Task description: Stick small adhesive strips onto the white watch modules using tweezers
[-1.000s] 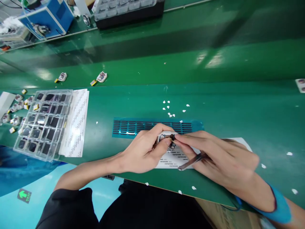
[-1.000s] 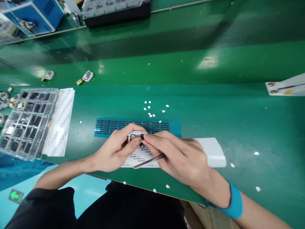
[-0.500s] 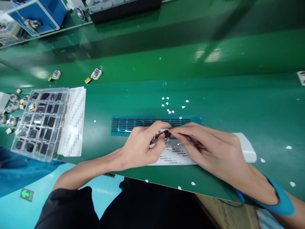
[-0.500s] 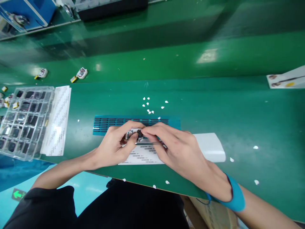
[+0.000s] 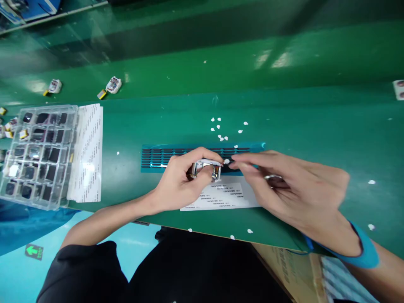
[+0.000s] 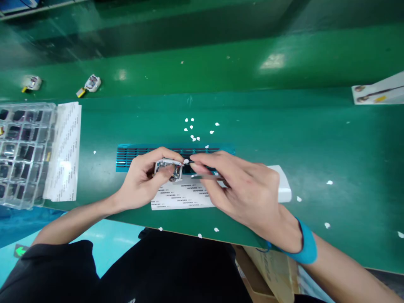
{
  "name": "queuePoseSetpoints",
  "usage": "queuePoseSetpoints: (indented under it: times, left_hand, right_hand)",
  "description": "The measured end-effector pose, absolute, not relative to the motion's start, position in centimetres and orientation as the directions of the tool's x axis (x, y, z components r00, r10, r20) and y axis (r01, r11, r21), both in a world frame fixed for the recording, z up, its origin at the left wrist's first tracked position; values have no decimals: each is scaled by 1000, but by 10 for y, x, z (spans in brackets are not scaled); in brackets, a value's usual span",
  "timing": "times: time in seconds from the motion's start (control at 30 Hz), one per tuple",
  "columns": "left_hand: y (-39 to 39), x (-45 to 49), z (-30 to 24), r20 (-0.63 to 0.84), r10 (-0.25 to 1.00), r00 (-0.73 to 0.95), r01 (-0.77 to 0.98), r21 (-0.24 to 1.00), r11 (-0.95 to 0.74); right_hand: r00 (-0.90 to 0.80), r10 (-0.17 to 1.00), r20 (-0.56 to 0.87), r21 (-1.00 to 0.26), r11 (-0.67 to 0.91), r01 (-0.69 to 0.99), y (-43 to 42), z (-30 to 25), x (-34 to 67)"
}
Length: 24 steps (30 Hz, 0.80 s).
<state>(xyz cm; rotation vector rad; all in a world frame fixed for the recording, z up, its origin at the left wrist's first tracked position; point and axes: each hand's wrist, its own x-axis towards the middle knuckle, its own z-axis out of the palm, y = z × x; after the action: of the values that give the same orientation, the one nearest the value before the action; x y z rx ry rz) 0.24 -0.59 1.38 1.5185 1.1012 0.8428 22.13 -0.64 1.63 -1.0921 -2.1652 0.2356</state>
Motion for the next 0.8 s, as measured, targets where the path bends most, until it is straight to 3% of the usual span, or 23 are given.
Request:
queuePoseSetpoints:
  times: [0.3,0.5,0.6,0.8]
  left_hand:
    - [-14,5,12,-23,947,319,246,968,-60]
    - [-13,5,10,-46,949,312,253,967,-37]
    - [-12,5,10,-68,955,290,244,970,-5]
    - [-12,3,14,-129,942,310,191,979,72]
  right_hand:
    - [-456,710,537,-377,685,624,-9,14,211]
    - [-473,670,571,-192,670,717,-3,16,215]
    - [-448,689,569,-166,630,758,5,21,221]
    - [-628,609,485,-97,751,653,0,24,227]
